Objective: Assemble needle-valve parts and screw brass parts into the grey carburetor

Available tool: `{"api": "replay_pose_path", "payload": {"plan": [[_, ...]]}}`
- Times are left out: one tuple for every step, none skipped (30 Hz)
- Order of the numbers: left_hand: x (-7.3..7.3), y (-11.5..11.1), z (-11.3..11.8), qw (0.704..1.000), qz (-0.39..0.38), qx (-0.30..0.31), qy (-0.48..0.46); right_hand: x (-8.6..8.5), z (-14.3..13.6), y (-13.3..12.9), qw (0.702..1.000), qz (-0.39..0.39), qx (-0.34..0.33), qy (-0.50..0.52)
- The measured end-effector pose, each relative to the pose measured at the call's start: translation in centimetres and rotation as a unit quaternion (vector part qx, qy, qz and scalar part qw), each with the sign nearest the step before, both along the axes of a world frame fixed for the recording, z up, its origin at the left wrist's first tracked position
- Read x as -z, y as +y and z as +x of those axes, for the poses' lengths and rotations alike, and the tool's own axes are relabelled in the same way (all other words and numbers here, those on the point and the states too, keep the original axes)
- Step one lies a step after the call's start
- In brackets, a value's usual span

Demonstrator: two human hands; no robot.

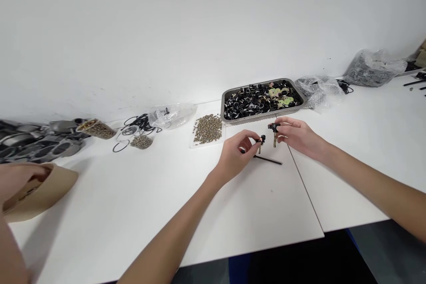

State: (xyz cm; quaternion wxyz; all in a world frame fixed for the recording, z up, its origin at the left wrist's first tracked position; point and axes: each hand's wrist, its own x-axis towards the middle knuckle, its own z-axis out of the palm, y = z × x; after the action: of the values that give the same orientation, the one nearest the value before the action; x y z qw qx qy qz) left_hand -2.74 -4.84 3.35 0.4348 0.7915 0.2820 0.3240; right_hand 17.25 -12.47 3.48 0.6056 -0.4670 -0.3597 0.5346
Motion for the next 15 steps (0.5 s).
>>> {"api": "replay_pose_path", "payload": {"plan": [[0.0, 0.0, 0.0, 1.0, -0.001, -0.003, -0.003, -0.1, 0.0, 0.0, 1.0, 0.003, 0.0, -0.025], [-0.1, 0.0, 0.0, 1.0, -0.002, -0.006, -0.005, -0.2, 0.0, -0.1, 0.998, 0.007, 0.002, -0.065], [-0.2, 0.0, 0.0, 1.0, 0.0, -0.007, -0.007, -0.3, -0.1, -0.2, 0.993, 0.01, 0.005, -0.114], [-0.3, 0.1, 0.0, 1.0, 0.003, -0.007, -0.008, -0.4, -0.1, -0.3, 0.986, 0.012, 0.007, -0.165], [-0.3, 0.1, 0.0, 1.0, 0.007, -0.007, -0.01, -0.5, -0.1, -0.3, 0.978, 0.014, 0.009, -0.21], [-0.4, 0.1, 0.0, 1.0, 0.012, -0.007, -0.011, -0.5, -0.1, -0.4, 0.969, 0.016, 0.01, -0.248], [-0.4, 0.1, 0.0, 1.0, 0.016, -0.006, -0.013, -0.4, -0.1, -0.4, 0.96, 0.018, 0.01, -0.28], [-0.4, 0.1, 0.0, 1.0, 0.021, -0.003, -0.017, -0.2, 0.0, -0.3, 0.95, 0.022, 0.011, -0.31], [-0.3, 0.1, 0.0, 0.999, 0.025, -0.001, -0.022, 0.1, 0.1, -0.3, 0.94, 0.027, 0.012, -0.34], [-0.3, 0.1, 0.0, 0.999, 0.03, 0.002, -0.029, 0.6, 0.2, -0.2, 0.927, 0.03, 0.011, -0.373], [-0.2, 0.1, 0.1, 0.999, 0.034, 0.003, -0.037, 1.0, 0.4, 0.0, 0.913, 0.031, 0.007, -0.406], [-0.1, 0.2, 0.1, 0.998, 0.037, 0.003, -0.047, 1.4, 0.5, 0.0, 0.899, 0.033, 0.002, -0.437], [0.0, 0.2, 0.1, 0.998, 0.038, 0.0, -0.057, 1.7, 0.6, 0.1, 0.884, 0.035, -0.003, -0.466], [0.1, 0.3, 0.1, 0.997, 0.036, -0.004, -0.067, 1.8, 0.7, 0.1, 0.869, 0.039, -0.006, -0.493], [0.2, 0.4, 0.1, 0.997, 0.032, -0.008, -0.076, 1.7, 0.9, 0.1, 0.854, 0.046, -0.006, -0.518]]}}
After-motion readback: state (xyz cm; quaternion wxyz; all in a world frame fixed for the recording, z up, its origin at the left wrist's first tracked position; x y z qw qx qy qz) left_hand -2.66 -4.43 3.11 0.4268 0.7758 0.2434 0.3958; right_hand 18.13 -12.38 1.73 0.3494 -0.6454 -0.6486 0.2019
